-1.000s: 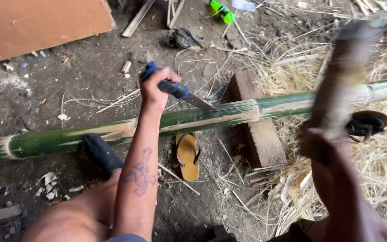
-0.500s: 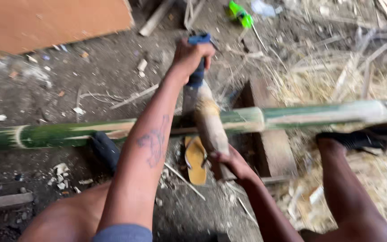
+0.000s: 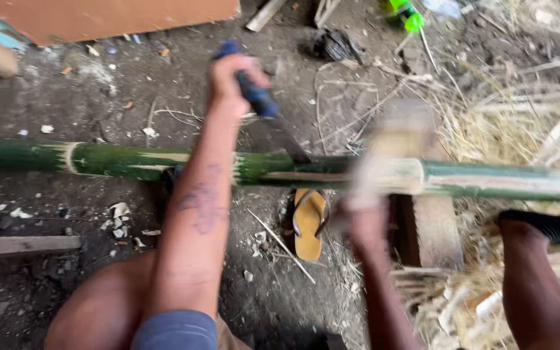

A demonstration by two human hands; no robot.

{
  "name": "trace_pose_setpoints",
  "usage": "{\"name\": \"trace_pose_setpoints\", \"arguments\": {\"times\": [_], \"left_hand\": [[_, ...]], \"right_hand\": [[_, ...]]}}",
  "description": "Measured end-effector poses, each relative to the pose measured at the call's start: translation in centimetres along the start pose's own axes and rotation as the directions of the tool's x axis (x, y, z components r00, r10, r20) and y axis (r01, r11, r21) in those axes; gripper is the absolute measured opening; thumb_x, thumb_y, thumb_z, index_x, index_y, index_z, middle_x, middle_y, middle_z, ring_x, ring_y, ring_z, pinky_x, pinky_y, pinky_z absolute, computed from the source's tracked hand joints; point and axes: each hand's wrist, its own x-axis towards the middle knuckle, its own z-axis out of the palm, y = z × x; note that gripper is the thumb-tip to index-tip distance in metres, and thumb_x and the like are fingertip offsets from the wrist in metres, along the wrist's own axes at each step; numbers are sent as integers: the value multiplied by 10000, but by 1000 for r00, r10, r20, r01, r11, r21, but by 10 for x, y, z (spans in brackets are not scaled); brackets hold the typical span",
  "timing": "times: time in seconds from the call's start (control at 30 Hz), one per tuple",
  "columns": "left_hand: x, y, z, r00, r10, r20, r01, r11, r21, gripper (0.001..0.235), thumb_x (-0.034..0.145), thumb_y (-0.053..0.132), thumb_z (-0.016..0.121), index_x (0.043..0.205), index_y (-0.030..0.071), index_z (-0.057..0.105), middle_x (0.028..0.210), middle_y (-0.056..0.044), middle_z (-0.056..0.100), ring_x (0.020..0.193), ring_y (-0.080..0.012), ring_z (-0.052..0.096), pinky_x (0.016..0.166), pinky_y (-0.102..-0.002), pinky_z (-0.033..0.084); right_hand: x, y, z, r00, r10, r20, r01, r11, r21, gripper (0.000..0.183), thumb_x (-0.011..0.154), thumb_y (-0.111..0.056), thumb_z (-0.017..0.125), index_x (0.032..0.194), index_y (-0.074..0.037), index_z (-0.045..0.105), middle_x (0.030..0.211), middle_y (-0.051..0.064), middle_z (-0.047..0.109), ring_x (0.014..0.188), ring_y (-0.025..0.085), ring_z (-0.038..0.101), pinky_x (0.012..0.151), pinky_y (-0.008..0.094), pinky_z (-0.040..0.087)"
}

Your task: The person uses a machete and a wooden mallet to split a long green bamboo pole lengthwise. They repeatedly strike the machete blade with the mallet to drive it through the bamboo, then pull the blade out and reposition it to continue splitting the pole.

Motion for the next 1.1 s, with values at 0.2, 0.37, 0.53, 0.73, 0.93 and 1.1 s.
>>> {"name": "trace_pose_setpoints", "arguments": {"times": [0.2, 0.37, 0.53, 0.73, 0.93, 1.1], "left_hand": [[-29, 21, 59, 990, 99, 104, -140, 827, 545, 146, 690, 156, 688, 595, 50, 656, 545, -74, 630, 488, -187, 603, 519, -348, 489], [-85, -39, 91, 958, 281, 57, -256, 751, 609, 146, 694, 216, 738, 715, 73, 723, 612, -40, 695, 508, -161, 653, 502, -320, 512], [-170, -171, 169, 919, 246, 309, -394, 575, 717, 360, 712, 457, 771, 793, 107, 759, 651, 3, 699, 540, -97, 655, 518, -289, 552], [-251, -223, 263, 800, 253, 544, -593, 472, 652, 333, 805, 471, 749, 899, 151, 741, 774, 16, 729, 623, -99, 679, 583, -276, 588], [-214, -224, 270, 741, 74, 667, -609, 491, 623, 338, 874, 460, 683, 972, 144, 753, 831, -2, 756, 597, -128, 701, 542, -269, 583], [-187, -175, 253, 585, 123, 802, -720, 535, 443, 302, 917, 417, 681, 914, 123, 750, 744, -3, 730, 580, -110, 675, 571, -277, 570]], "right_hand": [[-15, 1, 34, 821, 212, 530, -245, 969, -8, 850, 776, -224, 730, 1497, 20, 351, 1106, 253, 662, 896, 359, 673, 785, 505, 593], [-57, -6, -38, 950, 176, 260, -121, 969, -214, 866, 744, -195, 768, 1485, -69, 337, 1179, 157, 685, 980, 260, 713, 825, 387, 612], [-70, 58, -76, 994, 107, -19, -107, 994, -33, 827, 747, -184, 704, 1487, -87, 347, 1135, 156, 636, 960, 291, 655, 783, 440, 588], [-41, 62, -168, 991, -134, -27, 128, 979, -161, 703, 934, -335, 710, 1502, -17, 444, 1294, 169, 607, 1117, 262, 648, 881, 383, 574], [-52, 5, -177, 997, -49, -62, 29, 957, -288, 895, 778, -311, 786, 1542, -69, 386, 1246, 188, 651, 1013, 277, 690, 796, 396, 599], [-68, 3, -153, 987, 97, -130, -111, 988, -108, 1002, 692, -236, 824, 1542, -109, 309, 1029, 232, 721, 788, 315, 701, 661, 432, 596]]}}
